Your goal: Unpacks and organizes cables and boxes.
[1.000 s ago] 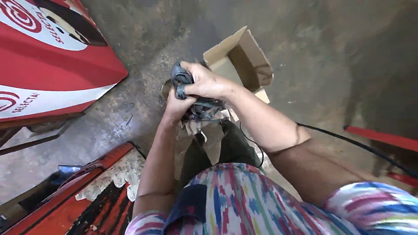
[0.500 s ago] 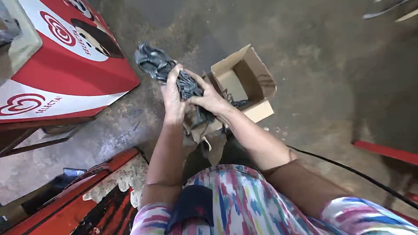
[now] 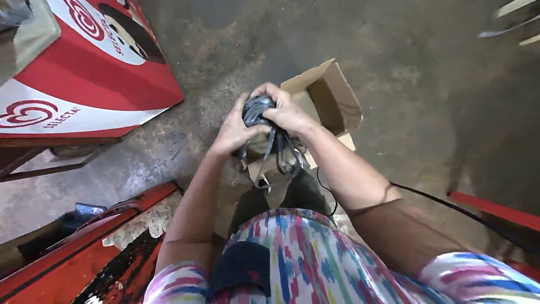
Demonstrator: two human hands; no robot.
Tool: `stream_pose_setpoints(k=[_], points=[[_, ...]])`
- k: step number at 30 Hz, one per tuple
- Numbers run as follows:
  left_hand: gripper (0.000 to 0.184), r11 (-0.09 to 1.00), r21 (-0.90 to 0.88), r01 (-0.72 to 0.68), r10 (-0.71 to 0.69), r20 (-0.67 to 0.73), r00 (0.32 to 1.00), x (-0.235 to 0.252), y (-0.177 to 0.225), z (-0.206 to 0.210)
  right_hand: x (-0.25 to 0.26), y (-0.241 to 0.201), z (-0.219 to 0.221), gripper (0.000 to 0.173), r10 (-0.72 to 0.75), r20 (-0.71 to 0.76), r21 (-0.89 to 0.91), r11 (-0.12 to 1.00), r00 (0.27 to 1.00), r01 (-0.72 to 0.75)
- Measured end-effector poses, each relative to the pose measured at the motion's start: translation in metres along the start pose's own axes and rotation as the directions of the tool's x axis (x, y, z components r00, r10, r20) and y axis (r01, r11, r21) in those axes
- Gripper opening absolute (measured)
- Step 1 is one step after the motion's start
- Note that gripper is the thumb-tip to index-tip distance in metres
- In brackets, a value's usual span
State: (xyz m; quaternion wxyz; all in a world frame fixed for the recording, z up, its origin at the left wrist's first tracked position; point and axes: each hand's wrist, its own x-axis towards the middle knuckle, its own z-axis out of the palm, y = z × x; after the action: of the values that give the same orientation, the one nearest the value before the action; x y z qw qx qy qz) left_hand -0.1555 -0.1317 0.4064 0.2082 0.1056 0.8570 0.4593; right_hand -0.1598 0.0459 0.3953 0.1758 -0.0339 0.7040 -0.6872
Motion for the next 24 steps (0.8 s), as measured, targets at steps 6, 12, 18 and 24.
stream_pose_setpoints(k=[6,12,18,24], points=[[0.110,0.930,-0.366,0.003,-0.008,-0.012,1.000,0.009,-0.011,0.024,0.016,0.005,0.028,0.028,-0.173,-0.376,0.220,0.938,0.910,0.269],[0.111,0.844,-0.512,0.162,-0.098,0.151,0.984,0.014,-0.004,0.028,0.015,0.009,0.020,0.024,-0.110,-0.359,0.186,0.965,0.927,0.186],[0.051,0.878,-0.409,0.249,-0.327,-0.132,0.936,0.014,-0.010,0.038,0.008,0.000,0.002,0.043,-0.117,-0.122,-0.206,0.974,0.986,0.090],[0.054,0.659,-0.749,-0.071,-0.383,-0.415,0.826,0.013,-0.011,0.028,-0.003,0.007,0.006,0.114,0.020,0.034,-0.165,0.986,0.999,-0.014]])
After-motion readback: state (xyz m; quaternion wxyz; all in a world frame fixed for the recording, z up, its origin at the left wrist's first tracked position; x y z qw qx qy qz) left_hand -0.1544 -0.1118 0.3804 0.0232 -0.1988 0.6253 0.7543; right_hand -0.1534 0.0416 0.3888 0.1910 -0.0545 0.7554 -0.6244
